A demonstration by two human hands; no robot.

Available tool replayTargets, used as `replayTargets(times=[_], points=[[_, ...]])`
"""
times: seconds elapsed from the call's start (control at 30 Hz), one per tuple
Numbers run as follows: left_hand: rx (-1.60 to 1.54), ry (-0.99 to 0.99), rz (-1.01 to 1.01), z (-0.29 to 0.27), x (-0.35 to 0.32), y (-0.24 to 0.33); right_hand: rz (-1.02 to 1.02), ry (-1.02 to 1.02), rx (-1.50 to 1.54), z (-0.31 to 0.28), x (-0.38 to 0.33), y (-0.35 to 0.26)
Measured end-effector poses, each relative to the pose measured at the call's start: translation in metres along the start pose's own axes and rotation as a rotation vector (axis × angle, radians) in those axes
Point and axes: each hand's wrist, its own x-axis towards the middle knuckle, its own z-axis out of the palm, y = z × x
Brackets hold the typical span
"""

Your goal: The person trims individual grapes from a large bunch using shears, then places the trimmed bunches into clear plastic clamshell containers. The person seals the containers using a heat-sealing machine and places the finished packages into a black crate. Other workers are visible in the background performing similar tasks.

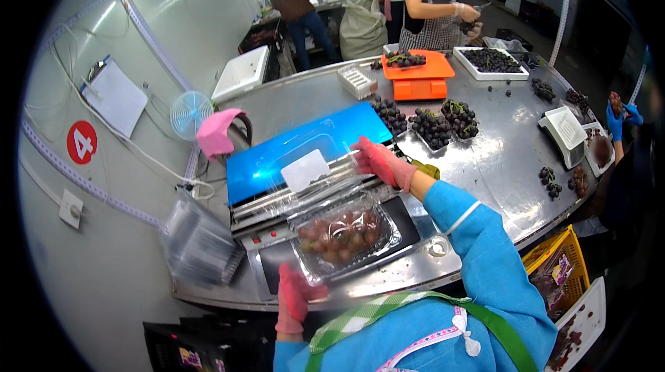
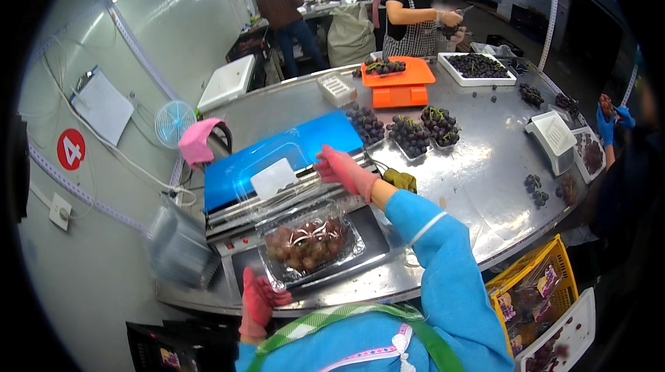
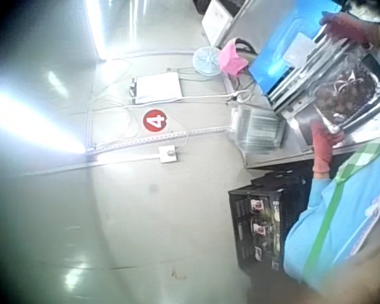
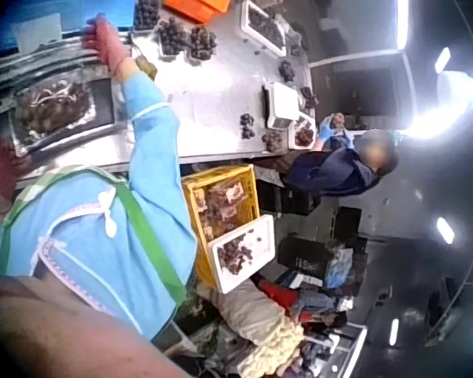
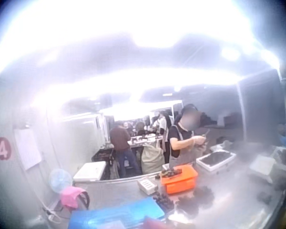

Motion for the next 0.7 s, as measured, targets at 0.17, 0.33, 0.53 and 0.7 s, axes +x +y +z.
replayTargets(times=[0.17,0.33,0.53,0.7], points=[[-0.211,-0.115,-0.088,-0.007,0.0,-0.001,-0.15,-0.28,-0.634,-0.001,-0.069,-0.016],[0.012,-0.268,0.049,-0.008,-0.01,-0.003,-0.369,-0.041,-1.255,0.003,-0.147,0.016],[-0.055,-0.313,-0.154,-0.006,-0.01,0.003,-0.057,0.118,-0.962,-0.002,-0.183,0.074],[0.096,-0.143,-0.084,0.003,-0.014,0.002,0.228,0.044,-0.069,-0.003,-0.172,0.099]])
